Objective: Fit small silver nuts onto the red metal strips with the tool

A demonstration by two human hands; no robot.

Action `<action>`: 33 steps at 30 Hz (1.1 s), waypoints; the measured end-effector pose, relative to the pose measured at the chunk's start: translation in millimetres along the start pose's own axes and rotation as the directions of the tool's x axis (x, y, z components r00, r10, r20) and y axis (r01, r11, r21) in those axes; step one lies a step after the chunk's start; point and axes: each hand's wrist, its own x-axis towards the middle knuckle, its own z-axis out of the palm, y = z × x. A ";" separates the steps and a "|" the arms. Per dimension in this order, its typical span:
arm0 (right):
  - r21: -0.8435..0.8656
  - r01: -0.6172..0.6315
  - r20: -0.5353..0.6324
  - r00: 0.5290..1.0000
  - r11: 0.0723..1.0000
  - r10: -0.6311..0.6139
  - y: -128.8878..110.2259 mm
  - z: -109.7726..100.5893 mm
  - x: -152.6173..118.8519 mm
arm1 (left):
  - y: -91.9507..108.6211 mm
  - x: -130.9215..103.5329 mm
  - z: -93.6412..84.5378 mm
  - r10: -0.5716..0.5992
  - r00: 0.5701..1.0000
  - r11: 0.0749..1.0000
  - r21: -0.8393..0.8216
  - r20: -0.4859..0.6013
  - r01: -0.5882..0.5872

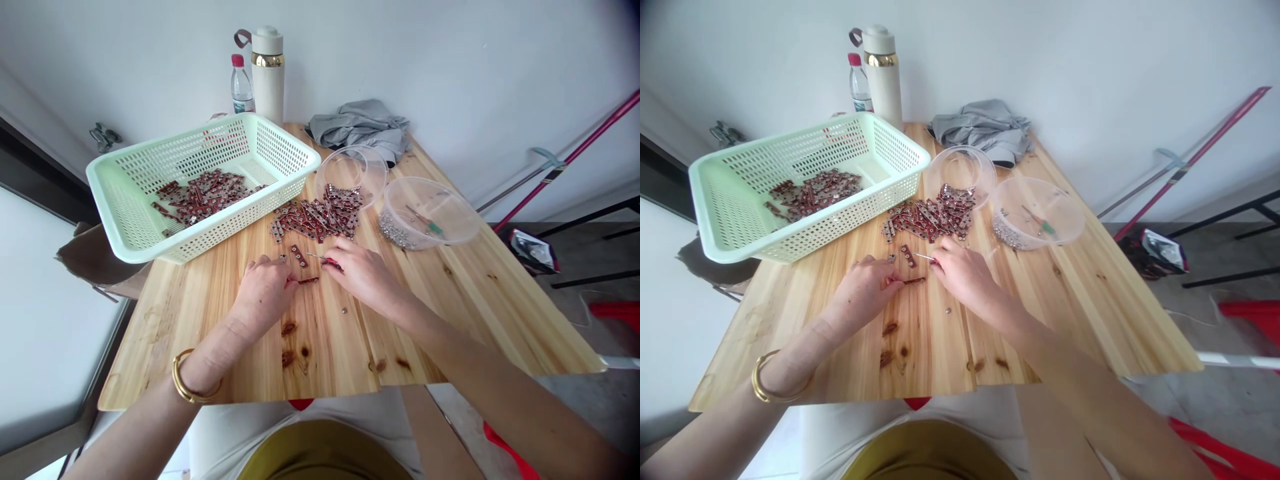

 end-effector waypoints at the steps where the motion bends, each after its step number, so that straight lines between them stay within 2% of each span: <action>1: -0.003 -0.001 0.020 1.000 1.000 0.001 -1.1 -0.2 1.4 | -0.8 -0.2 1.8 0.000 1.000 1.000 -0.010 -0.019 0.000; 5: 0.081 0.010 -0.014 1.000 0.997 -0.009 -3.2 -2.8 1.2 | -5.0 0.7 10.7 -0.025 0.995 0.998 -0.067 -0.091 0.019; 9: 0.187 0.078 -0.081 0.995 0.979 -0.064 -8.3 0.7 -6.3 | -6.5 3.6 14.8 -0.023 0.996 0.994 -0.111 -0.091 0.013; 19: -0.074 0.154 -0.144 0.976 0.985 -0.163 -21.5 21.9 -21.8 | -7.0 8.0 16.6 -0.033 0.997 0.994 -0.102 -0.071 0.026; 26: -0.104 0.196 -0.110 0.972 0.975 -0.207 -31.0 19.5 -31.5 | -6.7 4.9 18.3 -0.016 0.994 0.993 -0.115 -0.109 0.003; 30: 0.029 0.184 -0.079 0.980 0.983 -0.181 -26.6 11.9 -36.5 | -6.9 3.2 19.4 -0.018 0.990 0.994 -0.114 -0.139 0.002; 33: 0.206 0.083 -0.181 0.982 0.975 -0.046 -9.8 -1.7 -34.3 | -7.4 1.9 19.2 -0.011 0.991 0.993 -0.117 -0.134 -0.005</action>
